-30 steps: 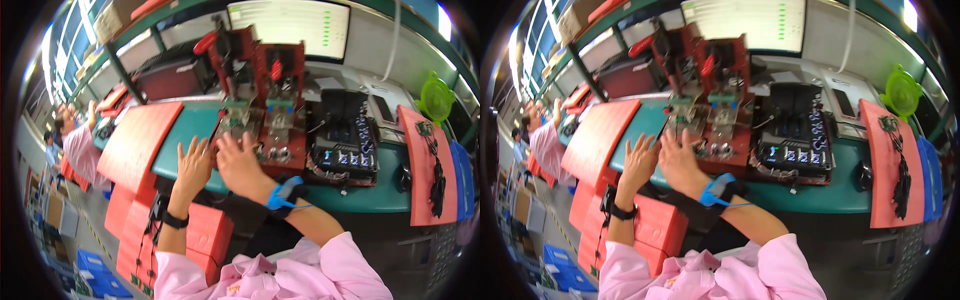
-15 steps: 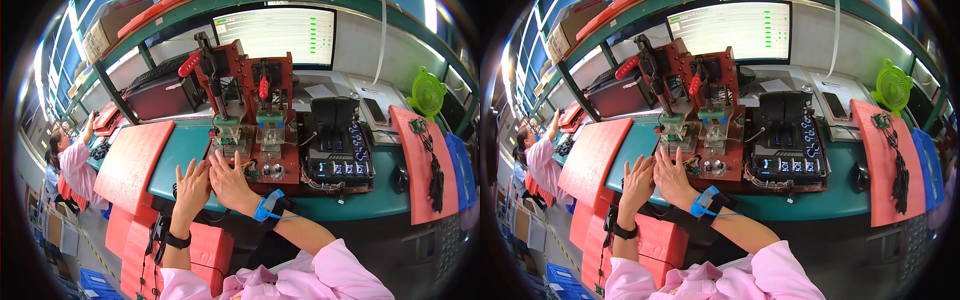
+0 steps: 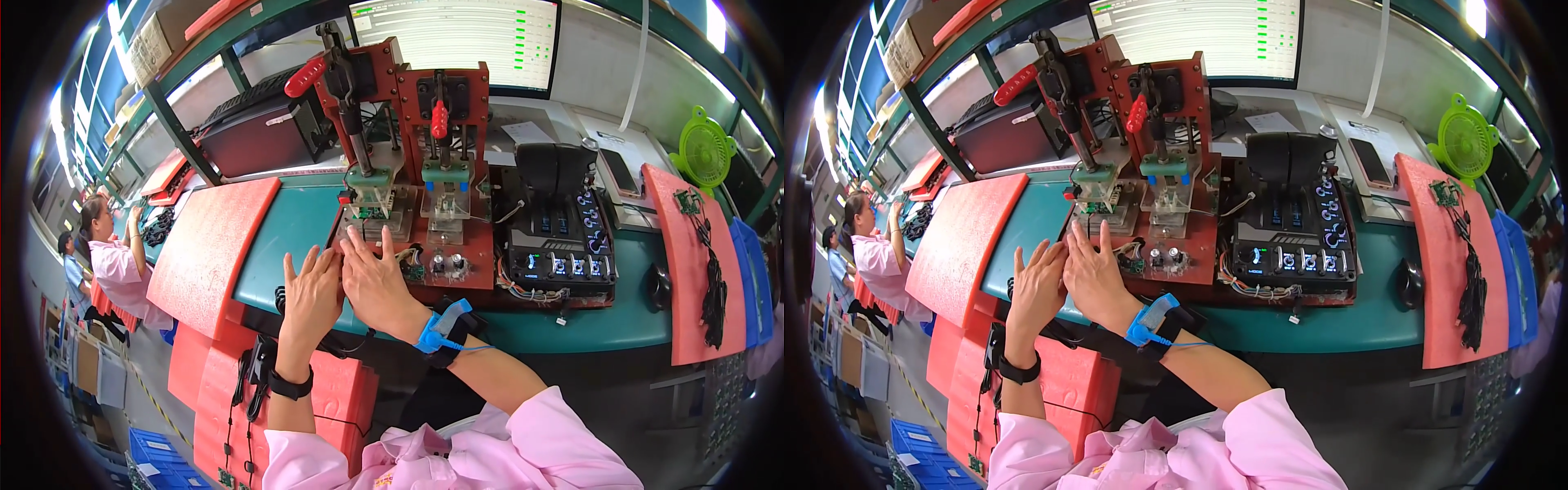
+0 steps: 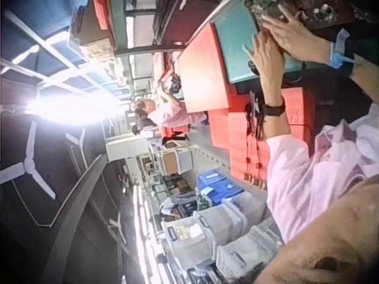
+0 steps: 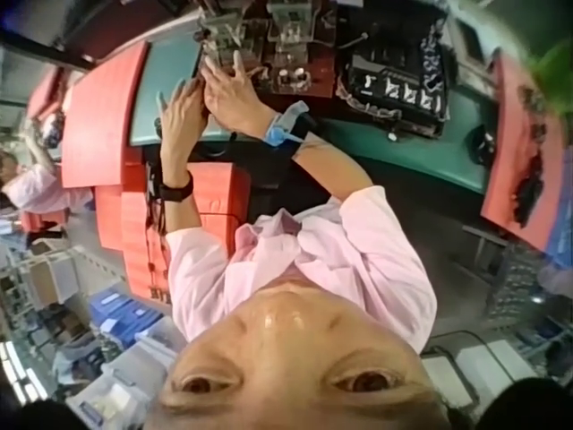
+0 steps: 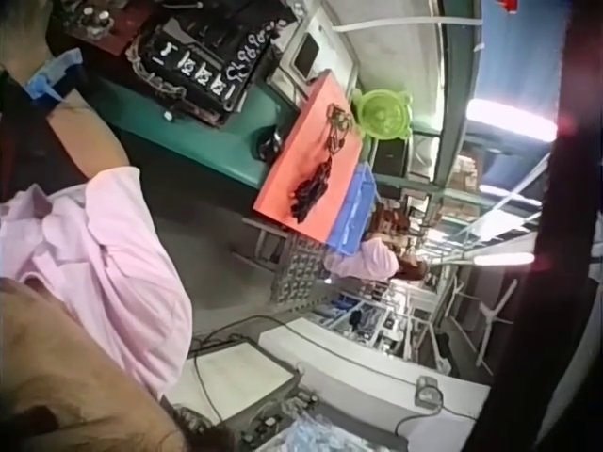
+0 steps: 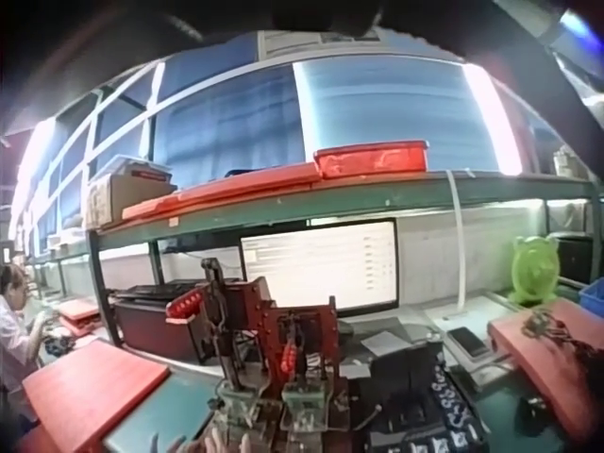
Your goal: Testing electronic circuit boards using a specialized hardware fixture and checking results on a computer monitor.
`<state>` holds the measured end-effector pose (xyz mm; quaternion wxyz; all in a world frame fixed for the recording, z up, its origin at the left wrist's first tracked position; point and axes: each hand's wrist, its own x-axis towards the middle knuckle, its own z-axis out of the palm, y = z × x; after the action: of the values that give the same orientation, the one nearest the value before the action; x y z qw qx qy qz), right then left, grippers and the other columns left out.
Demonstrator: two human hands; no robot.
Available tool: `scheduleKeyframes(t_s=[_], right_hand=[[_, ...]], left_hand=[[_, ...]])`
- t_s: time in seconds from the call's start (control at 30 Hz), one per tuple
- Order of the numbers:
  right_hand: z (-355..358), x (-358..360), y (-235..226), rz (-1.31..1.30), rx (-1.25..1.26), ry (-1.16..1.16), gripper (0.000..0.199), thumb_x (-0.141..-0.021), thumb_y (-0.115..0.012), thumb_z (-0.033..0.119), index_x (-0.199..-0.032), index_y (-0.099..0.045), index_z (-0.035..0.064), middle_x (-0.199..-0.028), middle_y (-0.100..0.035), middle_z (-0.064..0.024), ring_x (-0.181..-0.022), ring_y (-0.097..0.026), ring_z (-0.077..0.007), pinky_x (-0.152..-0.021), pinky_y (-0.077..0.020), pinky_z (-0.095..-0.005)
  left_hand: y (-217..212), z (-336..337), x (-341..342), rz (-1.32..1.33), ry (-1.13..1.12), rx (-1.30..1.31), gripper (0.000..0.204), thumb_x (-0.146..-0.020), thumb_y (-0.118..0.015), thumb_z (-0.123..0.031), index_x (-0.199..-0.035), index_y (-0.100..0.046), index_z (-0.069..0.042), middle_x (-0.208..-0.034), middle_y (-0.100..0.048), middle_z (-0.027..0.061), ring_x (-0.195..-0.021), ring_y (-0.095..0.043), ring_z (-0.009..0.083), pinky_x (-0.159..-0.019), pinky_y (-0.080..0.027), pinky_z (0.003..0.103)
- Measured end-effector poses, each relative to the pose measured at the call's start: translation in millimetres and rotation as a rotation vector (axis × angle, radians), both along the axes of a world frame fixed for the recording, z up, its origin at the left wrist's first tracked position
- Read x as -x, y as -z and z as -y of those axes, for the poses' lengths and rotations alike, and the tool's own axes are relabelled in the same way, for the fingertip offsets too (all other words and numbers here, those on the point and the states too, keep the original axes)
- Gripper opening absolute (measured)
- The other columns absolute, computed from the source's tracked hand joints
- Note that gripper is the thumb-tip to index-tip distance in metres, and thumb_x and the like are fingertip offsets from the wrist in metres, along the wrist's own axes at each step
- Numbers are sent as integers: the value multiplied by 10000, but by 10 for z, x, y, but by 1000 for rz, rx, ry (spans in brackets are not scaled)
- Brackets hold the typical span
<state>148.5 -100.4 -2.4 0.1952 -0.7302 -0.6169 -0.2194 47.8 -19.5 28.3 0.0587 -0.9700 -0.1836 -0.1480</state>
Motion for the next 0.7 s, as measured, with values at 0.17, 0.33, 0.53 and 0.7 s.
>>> scheduleKeyframes(t_s=[0.17, 0.33, 0.53, 0.7], right_hand=[[404, 146, -130, -193, -210, -128, 274, -711, -571, 172, -920, -552, -3, -1082, -511, -160, -1070, -463, -278, -895, -338, -472], [602, 163, 112, -576, 288, 33, 249, -716, -594, 191, -872, -539, 5, -860, -570, -143, -803, -574, -282, -742, -435, -391], [431, 351, 224, -493, -9, -244, 399, -727, -596, 193, -1031, -464, -30, -651, -565, -139, -616, -586, -296, -565, -469, -375], [471, 122, 85, -523, -25, 14, 561, -732, -599, 205, -1179, -365, -41, -715, -593, -174, -584, -596, -300, -494, -475, -369]], left_hand=[[-67, 34, 26, 66, -29, -4, 485, -693, -563, -39, -1168, -469, -61, -1241, -443, 83, -1171, -388, 287, -962, -223, 550], [-165, 217, -5, 113, 9, 28, 499, -710, -540, -40, -1197, -449, -102, -1298, -387, 74, -1211, -339, 282, -968, -217, 548], [-55, 138, -124, 36, 74, -108, 454, -725, -505, -3, -1163, -488, -119, -1316, -365, 58, -1246, -289, 273, -971, -207, 543], [-22, 165, -1, 41, 102, -125, 426, -718, -479, 36, -1111, -533, -121, -1309, -372, 51, -1248, -289, 268, -976, -197, 539]])
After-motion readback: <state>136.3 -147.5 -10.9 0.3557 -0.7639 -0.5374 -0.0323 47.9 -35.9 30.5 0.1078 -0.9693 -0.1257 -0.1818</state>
